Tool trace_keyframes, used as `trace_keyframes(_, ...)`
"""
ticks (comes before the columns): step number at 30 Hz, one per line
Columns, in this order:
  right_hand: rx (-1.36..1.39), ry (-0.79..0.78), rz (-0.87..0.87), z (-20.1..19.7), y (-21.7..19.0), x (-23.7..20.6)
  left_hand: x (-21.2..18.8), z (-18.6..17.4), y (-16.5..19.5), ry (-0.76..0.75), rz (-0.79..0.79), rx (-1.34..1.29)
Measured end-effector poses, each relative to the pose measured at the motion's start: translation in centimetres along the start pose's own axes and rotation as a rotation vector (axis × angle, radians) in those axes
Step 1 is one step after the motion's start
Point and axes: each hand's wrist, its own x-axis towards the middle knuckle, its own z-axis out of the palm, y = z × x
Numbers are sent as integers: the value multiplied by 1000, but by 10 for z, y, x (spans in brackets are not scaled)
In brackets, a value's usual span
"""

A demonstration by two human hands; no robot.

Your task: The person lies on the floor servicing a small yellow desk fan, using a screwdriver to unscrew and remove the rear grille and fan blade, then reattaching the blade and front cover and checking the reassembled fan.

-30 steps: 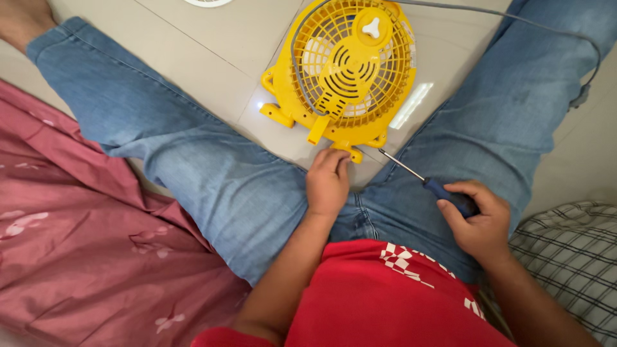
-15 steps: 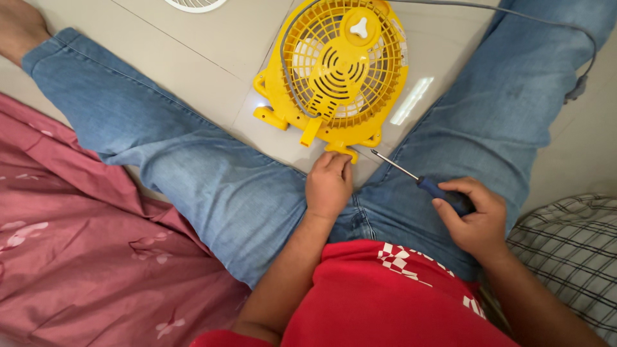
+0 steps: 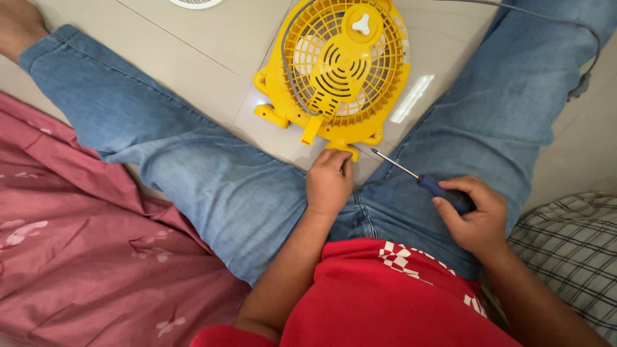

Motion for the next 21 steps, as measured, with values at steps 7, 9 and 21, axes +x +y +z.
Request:
trace_keyframes(7,16,-4,4,1,0,1,1,0,3,4,-11,55)
trace_keyframes(9,16,-3,3,1,1,1,1,0,4,1,-16,62)
trace_keyframes(21,-3,0,-14,1,2,-2,-5,4,-10,-24,-120,-46)
